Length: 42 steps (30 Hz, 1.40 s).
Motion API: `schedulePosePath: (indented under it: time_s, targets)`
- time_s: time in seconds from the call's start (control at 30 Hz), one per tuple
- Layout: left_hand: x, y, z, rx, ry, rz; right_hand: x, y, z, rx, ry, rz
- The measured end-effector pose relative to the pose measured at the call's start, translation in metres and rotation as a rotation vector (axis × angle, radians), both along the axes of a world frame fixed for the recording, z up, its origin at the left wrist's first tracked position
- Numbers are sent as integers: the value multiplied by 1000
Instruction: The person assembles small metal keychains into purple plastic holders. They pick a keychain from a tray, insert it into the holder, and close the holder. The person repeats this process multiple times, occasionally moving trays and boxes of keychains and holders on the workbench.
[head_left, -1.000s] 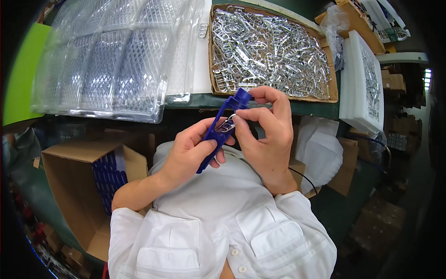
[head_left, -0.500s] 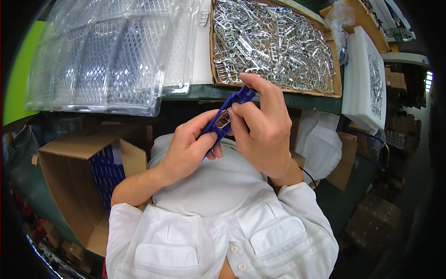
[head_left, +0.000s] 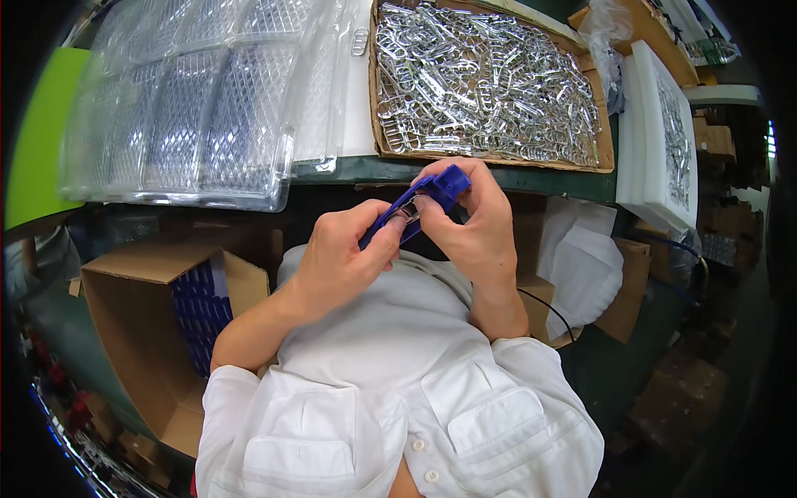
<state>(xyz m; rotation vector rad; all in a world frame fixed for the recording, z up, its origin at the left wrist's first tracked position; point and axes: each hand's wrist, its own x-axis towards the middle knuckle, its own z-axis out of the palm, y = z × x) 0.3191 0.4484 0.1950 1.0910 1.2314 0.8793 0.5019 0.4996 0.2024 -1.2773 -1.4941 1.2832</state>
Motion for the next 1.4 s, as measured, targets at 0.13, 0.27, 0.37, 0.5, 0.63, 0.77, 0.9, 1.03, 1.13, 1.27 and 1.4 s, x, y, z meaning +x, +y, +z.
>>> schedulePosePath:
  time_s: [0.13, 0.27, 0.37, 0.5, 0.63, 0.77, 0.9, 1.03, 1.13, 1.27, 1.4]
  targets:
    - [3, 1, -3, -38, -8, 30, -3, -3, -4, 102, -102, 47]
    - [4, 1, -11, -85, -39, 56, -7, -1, -10, 159, -199, 16]
    - [4, 10, -19, -93, -26, 39, -9, 4, -15, 110, -163, -22]
    - [-2, 12, 0, -95, -55, -70, -4, 5, -12, 56, 29, -49]
    - [-17, 0, 13, -146, -302, -164, 5, 2, 8, -54, 183, 10]
    - [-31, 0, 22, -311, -510, -225, 14, 1, 23, -166, 308, 109]
    - [-35, -5, 23, -360, -736, -241, 20, -4, 32, -167, 359, 128]
    - [-38, -6, 45, -329, -524, -231, 24, -6, 34, 17, 356, 149]
    - [-35, -5, 44, 520, 124, -260, 32, -1, 30, 104, 385, 192]
    - [-26, -9, 58, 611, 254, -184, 36, -1, 16, 138, 398, 186]
    - [-24, -8, 57, 620, 283, -182, 37, 0, 13, 117, 375, 171]
